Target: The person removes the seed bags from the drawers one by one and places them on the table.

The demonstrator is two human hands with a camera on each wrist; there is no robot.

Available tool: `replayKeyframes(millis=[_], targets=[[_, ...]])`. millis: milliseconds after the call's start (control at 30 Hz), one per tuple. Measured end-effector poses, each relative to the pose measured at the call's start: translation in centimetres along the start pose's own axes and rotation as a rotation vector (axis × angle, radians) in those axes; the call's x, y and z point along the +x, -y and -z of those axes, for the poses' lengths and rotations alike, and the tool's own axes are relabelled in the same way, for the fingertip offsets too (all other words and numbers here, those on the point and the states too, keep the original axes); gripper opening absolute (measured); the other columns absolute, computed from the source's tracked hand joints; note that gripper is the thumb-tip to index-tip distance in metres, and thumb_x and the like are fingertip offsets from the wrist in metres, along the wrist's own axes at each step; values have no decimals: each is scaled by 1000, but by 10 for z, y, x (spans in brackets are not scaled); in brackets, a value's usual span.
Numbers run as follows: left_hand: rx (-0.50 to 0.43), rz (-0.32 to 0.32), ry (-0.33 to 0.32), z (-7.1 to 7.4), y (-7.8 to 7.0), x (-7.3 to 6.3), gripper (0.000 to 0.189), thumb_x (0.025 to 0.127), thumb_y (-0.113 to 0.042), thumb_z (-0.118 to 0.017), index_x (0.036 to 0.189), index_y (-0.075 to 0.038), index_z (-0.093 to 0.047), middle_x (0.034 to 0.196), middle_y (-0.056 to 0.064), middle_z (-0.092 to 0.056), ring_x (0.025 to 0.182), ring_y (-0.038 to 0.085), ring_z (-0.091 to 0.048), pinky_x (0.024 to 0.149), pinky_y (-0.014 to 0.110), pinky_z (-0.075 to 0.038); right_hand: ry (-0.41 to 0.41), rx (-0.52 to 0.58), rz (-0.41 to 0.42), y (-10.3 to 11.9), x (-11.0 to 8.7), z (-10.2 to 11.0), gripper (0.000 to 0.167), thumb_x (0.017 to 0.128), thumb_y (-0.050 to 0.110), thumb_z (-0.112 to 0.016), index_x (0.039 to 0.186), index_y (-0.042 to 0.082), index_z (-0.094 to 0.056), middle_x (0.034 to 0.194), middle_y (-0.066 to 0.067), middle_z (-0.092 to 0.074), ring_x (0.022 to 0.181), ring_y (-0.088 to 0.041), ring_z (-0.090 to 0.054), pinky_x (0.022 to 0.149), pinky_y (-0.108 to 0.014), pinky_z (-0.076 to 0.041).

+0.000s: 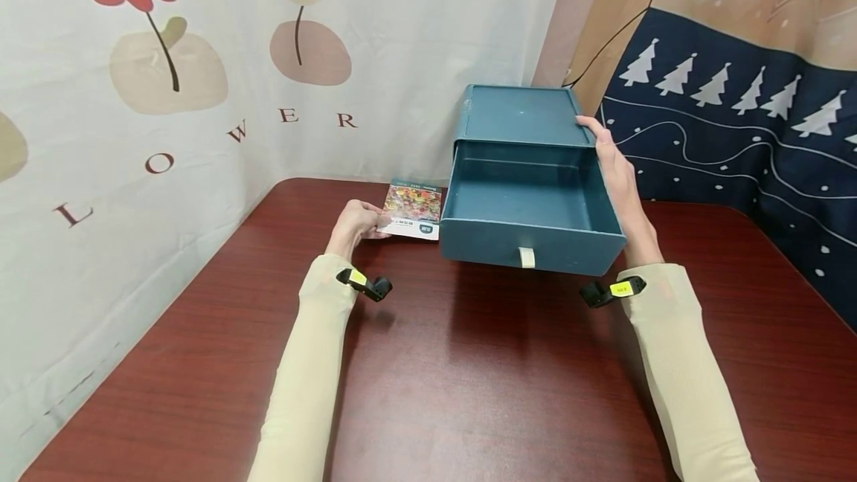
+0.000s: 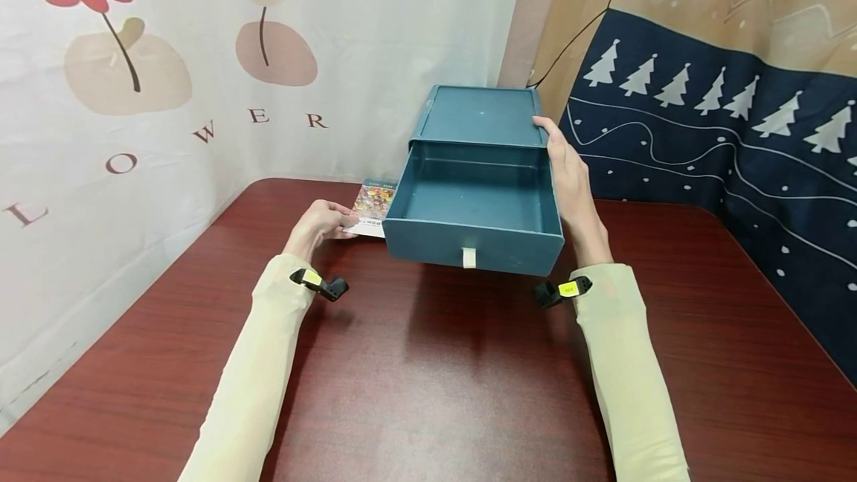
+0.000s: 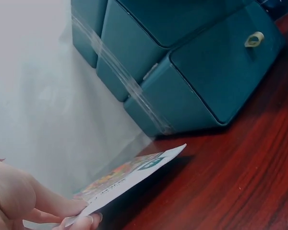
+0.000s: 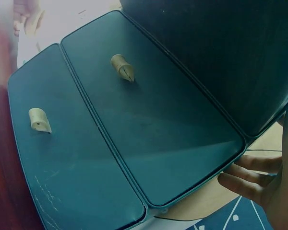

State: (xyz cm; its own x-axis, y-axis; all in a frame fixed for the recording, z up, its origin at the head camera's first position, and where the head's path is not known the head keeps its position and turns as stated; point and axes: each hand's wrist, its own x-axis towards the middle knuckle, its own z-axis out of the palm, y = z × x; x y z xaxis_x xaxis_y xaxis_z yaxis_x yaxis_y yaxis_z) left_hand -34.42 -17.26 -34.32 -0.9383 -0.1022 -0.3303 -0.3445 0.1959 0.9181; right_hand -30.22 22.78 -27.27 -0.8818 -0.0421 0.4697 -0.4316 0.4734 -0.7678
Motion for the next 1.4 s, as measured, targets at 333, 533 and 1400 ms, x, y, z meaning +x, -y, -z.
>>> replayKeyframes(millis=[333,533,1400], targets=[[179,4,-71,2,4,-3,28,88,-2,-74,113,7,-65,83,8,-58,50,9,-55,50,18,-48,3,3,1,1,1,-1,54,106,59,-19,154,41,-37,162,1,-33,139,-33,-39,114,-62,-25],[310,8,-142,0,6,0,24,86,-8,-78,106,2,-69,86,9,-58,59,13,-51,56,24,-45,0,-7,1,2,0,-1,54,107,57,-18,155,39,-37,162,0,-33,139,-33,-39,114,-62,-25],[321,0,-182,-1,9,2,32,90,-11,-75,120,1,-68,95,10,-60,56,11,-49,53,22,-43,3,-13,-12,5,0,-1,56,108,54,-17,156,34,-36,163,-3,-32,141,-33,-38,115,-61,-25]])
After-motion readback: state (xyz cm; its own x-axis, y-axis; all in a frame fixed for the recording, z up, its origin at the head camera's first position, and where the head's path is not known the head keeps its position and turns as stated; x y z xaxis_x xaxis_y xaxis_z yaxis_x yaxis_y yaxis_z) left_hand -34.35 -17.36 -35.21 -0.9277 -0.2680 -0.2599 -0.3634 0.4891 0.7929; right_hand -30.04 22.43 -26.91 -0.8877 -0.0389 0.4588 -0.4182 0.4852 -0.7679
